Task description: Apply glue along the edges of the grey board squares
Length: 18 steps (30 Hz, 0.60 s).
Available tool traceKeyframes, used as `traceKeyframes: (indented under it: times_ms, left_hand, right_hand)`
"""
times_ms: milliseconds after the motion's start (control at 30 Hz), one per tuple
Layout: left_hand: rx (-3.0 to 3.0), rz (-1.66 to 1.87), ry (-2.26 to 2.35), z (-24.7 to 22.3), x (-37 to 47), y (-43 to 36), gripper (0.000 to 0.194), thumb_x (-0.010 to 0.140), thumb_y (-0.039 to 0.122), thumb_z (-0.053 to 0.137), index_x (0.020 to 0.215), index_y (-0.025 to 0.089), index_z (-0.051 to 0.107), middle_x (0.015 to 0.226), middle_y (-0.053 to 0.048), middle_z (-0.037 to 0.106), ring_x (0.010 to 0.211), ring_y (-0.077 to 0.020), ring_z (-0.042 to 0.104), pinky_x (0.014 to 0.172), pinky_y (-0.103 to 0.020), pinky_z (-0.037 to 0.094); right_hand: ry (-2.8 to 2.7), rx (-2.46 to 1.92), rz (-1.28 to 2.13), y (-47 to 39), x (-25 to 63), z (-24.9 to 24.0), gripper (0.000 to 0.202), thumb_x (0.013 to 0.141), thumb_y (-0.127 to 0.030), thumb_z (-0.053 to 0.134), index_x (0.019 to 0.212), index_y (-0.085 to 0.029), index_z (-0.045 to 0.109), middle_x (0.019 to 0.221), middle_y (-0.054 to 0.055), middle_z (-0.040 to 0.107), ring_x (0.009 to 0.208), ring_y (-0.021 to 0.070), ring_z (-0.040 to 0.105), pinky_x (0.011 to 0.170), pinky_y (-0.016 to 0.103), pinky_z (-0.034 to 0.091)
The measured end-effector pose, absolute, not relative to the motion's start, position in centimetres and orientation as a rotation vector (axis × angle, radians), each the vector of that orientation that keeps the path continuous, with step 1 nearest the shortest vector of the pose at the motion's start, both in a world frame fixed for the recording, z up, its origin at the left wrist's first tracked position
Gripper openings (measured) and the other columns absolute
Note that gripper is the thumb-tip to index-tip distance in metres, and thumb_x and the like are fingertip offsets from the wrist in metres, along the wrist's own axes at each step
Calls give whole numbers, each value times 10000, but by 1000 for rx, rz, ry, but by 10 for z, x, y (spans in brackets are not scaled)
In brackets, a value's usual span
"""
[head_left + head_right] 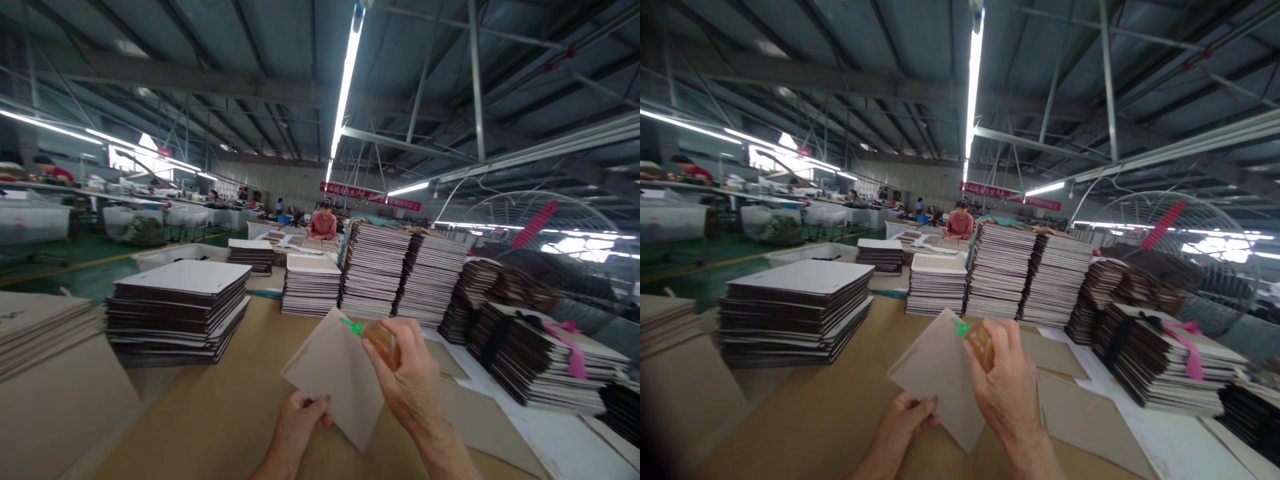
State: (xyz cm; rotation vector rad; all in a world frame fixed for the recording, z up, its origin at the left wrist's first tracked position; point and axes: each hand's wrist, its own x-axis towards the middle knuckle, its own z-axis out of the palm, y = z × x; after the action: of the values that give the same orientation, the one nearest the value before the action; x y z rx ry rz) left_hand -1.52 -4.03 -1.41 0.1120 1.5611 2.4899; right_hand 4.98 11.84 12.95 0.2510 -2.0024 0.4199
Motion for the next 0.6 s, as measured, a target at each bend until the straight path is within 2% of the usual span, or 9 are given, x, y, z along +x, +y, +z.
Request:
traceKeyframes:
  times_ms: [100,300,433,600]
  left_hand:
    - [116,2486,1583,-10,-14,-41,329,598,344,788,819,117,697,812,-83,710,737,-210,627,674,-326,546]
    - [138,2435,1603,-2,-8,-43,366,591,373,783,834,113,701,838,-90,717,762,-222,636,690,-326,539]
    - [119,2424,1624,-3,-8,-44,367,564,381,792,804,121,694,803,-74,712,745,-225,636,671,-324,534]
    - [139,2419,1635,-5,-11,-43,407,549,411,801,811,119,691,792,-76,712,750,-236,640,652,-327,533]
  right_hand:
    - [-2045,194,393,120,52,127,293,964,-490,455,1134,-253,482,1090,28,511,889,211,574,649,324,484]
    - [-2025,208,437,120,56,128,282,952,-445,494,1151,-246,481,1124,34,503,972,209,554,733,329,487]
    - [-2055,172,377,124,59,128,275,957,-453,470,1126,-238,492,1101,43,513,898,217,567,629,314,487]
    - [-2045,166,440,130,64,125,293,956,-464,475,1140,-236,491,1088,40,506,917,220,562,767,356,483]
